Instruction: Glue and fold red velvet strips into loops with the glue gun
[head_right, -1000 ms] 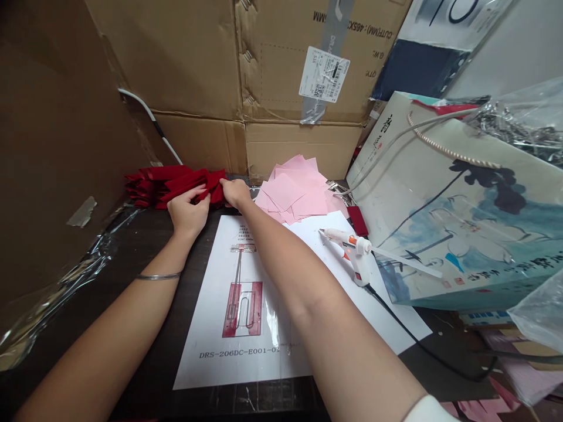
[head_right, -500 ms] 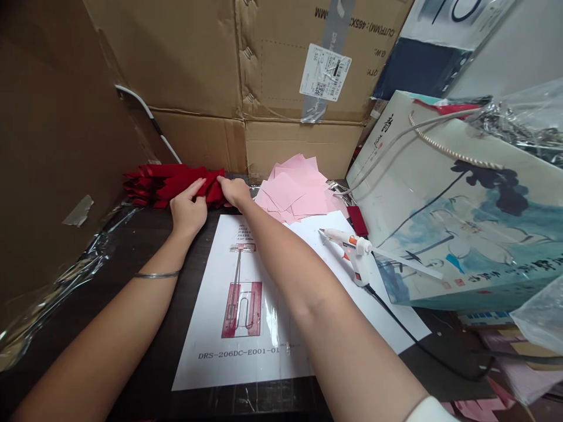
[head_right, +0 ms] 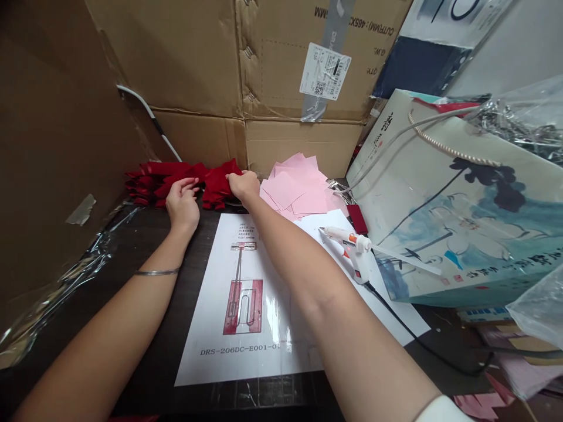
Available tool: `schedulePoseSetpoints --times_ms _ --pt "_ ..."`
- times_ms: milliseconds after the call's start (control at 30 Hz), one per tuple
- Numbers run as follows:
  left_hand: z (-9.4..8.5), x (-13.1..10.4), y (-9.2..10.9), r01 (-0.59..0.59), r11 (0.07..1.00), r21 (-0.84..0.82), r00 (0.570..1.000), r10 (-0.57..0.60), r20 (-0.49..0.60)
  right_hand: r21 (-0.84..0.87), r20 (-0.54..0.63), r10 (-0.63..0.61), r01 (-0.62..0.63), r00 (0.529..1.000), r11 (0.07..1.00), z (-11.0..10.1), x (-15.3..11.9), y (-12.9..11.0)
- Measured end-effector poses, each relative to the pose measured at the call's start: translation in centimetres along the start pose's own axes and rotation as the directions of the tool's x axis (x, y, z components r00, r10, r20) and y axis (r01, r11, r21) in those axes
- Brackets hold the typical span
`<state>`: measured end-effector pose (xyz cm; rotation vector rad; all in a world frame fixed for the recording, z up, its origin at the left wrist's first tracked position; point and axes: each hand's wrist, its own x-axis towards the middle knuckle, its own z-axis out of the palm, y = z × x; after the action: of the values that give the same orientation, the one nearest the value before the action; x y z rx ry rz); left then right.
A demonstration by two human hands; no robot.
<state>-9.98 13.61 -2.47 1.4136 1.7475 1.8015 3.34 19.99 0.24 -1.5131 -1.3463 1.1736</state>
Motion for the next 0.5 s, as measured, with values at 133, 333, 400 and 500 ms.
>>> schedulePoseSetpoints --times_ms 133,333,400,500 --pt "-0.1 -0.3 0.3 0.046 0.998 0.042 0.998 -0.048 0.043 0.083 0.051 -0.039 0.035 0.998 0.996 -1.0 -0.2 0.2" --pt "-0.3 -0.3 1.1 0.147 0.986 0.084 0.982 -0.156 0.111 0.165 0.183 -0.01 -0.02 0.983 0.986 -0.8 -0.5 0.9" --pt "-0.2 0.2 1.0 0.193 0.98 0.053 0.971 -0.198 0.131 0.172 0.215 0.017 -0.055 0.977 0.984 -0.7 -0.4 0.8" --pt "-0.2 1.2 0.8 0.297 0.954 -0.04 0.944 -0.286 0.166 0.19 0.258 0.047 -0.098 0.965 0.977 -0.8 -0.3 0.4"
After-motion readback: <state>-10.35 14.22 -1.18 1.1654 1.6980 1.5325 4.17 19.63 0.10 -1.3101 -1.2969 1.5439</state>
